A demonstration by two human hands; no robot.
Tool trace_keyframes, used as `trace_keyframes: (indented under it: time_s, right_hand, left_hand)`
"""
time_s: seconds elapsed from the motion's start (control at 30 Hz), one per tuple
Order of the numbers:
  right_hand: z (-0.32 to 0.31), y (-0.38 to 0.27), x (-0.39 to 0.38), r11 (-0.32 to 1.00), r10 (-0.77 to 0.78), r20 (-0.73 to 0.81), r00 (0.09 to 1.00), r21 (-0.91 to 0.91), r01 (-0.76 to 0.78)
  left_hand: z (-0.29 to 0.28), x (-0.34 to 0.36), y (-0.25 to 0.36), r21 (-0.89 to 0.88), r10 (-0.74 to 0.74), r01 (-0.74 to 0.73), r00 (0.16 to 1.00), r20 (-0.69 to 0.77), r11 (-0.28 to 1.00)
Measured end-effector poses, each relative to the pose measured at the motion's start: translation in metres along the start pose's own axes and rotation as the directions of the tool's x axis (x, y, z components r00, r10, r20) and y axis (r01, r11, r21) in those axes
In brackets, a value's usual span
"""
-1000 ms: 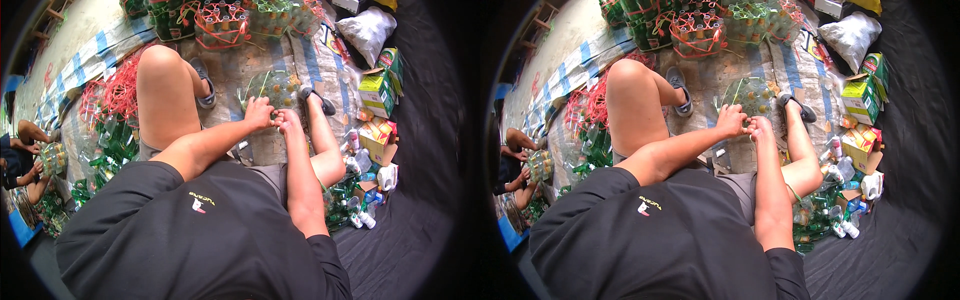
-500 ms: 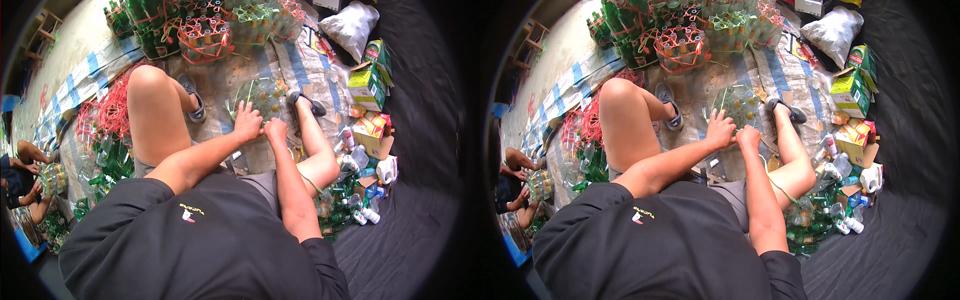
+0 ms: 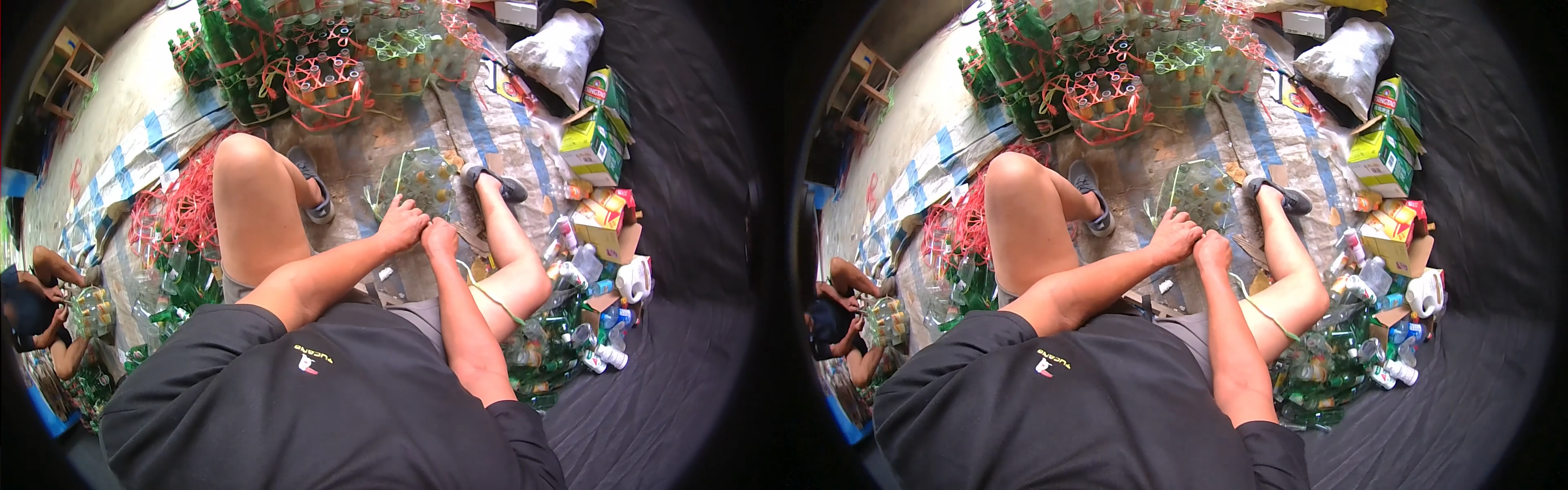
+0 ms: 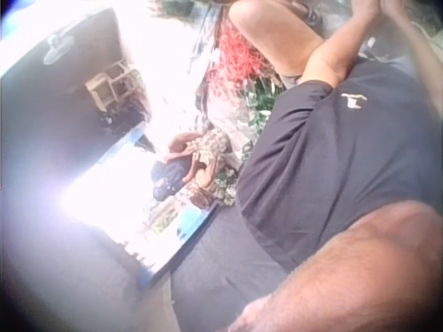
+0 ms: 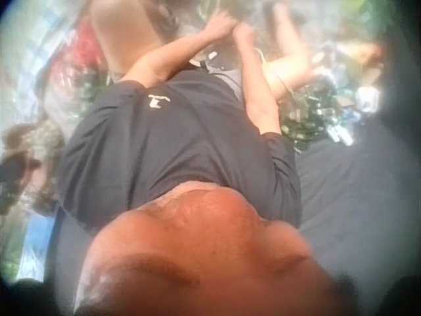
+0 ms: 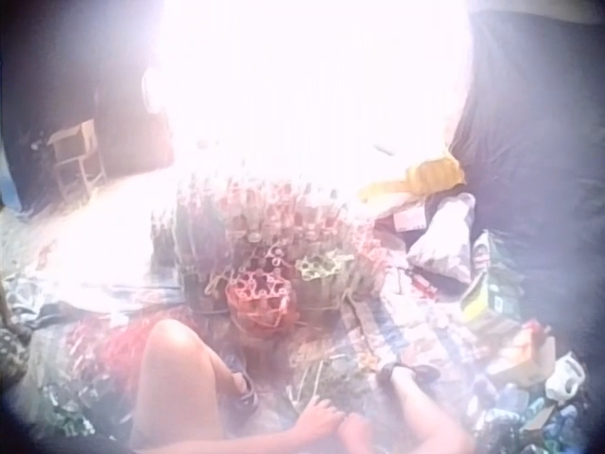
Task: The person organizes glass bottles into baskets using plastic ties.
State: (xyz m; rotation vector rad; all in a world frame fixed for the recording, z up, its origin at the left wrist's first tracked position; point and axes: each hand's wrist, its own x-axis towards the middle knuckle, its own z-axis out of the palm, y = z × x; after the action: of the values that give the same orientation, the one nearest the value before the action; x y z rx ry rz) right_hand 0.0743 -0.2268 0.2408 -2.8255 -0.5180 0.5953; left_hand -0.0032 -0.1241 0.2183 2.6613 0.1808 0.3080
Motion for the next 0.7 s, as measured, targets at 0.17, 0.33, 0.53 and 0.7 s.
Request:
trace_keyframes:
  time_s: [0.17,0.33,0.53,0.7]
  right_hand:
    - [0.056,0.047,0.020,0.870,0.109,-0.007,0.994,0.485,-0.092]
    - [0.035,0.044,0.021,0.355,0.217,0.516,0.829,0.749,-0.559]
    - [0.038,0.020,0.005,0.396,0.102,0.581,0.807,0.720,-0.569]
    - [0.065,0.009,-0.010,0.158,-0.127,0.659,0.742,0.751,-0.641]
  left_hand:
    - [0.012,0.005,0.007,0.100,0.089,-0.090,0.996,0.020,0.991]
    - [0.011,0.011,0.000,0.071,0.089,-0.104,0.978,0.188,0.992]
    - [-0.015,0.017,-0.023,0.093,0.066,-0.110,0.920,0.385,0.990]
    - [-0.032,0.012,-0.035,0.178,0.007,-0.110,0.868,0.496,0.978]
